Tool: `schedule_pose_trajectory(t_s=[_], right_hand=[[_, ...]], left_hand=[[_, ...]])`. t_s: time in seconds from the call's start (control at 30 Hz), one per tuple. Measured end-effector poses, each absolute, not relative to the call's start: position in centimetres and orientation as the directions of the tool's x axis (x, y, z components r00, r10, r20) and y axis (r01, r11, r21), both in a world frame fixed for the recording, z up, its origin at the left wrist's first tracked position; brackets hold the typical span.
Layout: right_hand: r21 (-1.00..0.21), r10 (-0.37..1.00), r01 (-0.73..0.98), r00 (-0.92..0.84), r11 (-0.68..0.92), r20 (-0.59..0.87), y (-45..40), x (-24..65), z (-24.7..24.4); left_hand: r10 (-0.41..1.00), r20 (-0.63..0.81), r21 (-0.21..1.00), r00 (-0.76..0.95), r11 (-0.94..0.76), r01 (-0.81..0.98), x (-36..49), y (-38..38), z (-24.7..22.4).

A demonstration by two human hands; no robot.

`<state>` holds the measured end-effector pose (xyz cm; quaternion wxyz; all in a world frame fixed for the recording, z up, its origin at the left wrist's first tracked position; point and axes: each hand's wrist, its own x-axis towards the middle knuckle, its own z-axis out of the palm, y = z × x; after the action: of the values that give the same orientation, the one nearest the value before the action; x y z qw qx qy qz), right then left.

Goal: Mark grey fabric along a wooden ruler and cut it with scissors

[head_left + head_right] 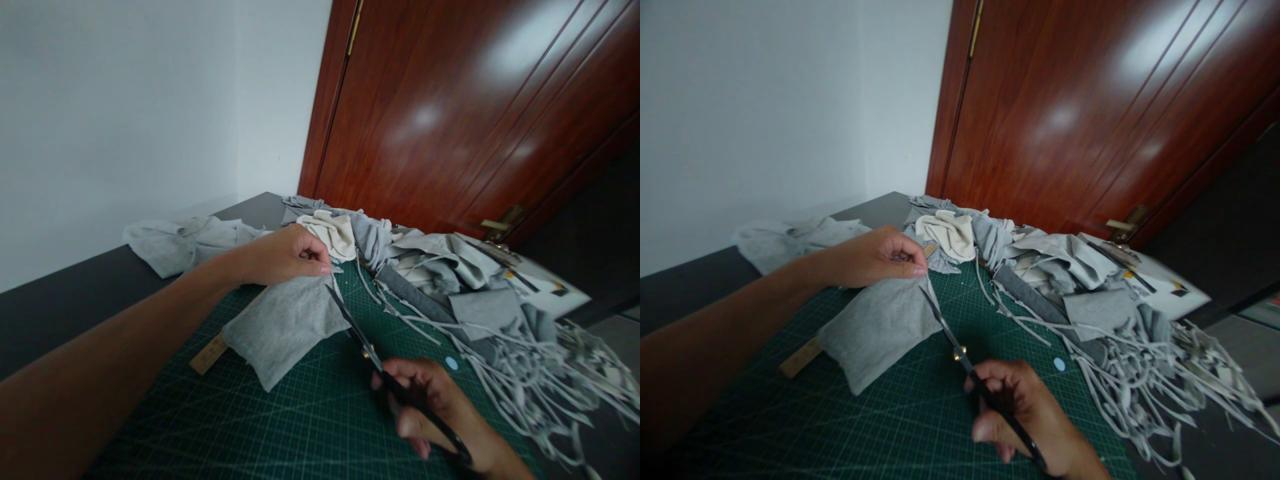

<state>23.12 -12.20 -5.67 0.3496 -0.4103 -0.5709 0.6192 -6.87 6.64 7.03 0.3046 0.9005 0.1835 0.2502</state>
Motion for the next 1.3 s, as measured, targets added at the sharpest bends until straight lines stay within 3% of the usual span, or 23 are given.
schedule_pose_trajectory(t_s=[0.87, 1.07, 1.3], right_hand=[[-0.994, 0.911, 0.091, -0.403, -0.052, -0.085, -12.3, 22.7, -5.2], [-0.995, 0.905, 0.073, -0.416, -0.061, -0.087, -12.3, 22.8, -5.3], [-0.996, 0.906, 0.075, -0.415, -0.054, -0.08, -12.2, 22.8, -5.3]], left_hand=[[0.473, 0.33, 0.69, 0.817, -0.711, 0.133, -7.2, 6.6, 7.0], [0.395, 0.248, 0.797, 0.885, -0.602, 0.046, -8.2, 7.0, 6.9], [0.378, 0.145, 0.783, 0.914, -0.608, 0.128, -10.4, 8.7, 6.6]])
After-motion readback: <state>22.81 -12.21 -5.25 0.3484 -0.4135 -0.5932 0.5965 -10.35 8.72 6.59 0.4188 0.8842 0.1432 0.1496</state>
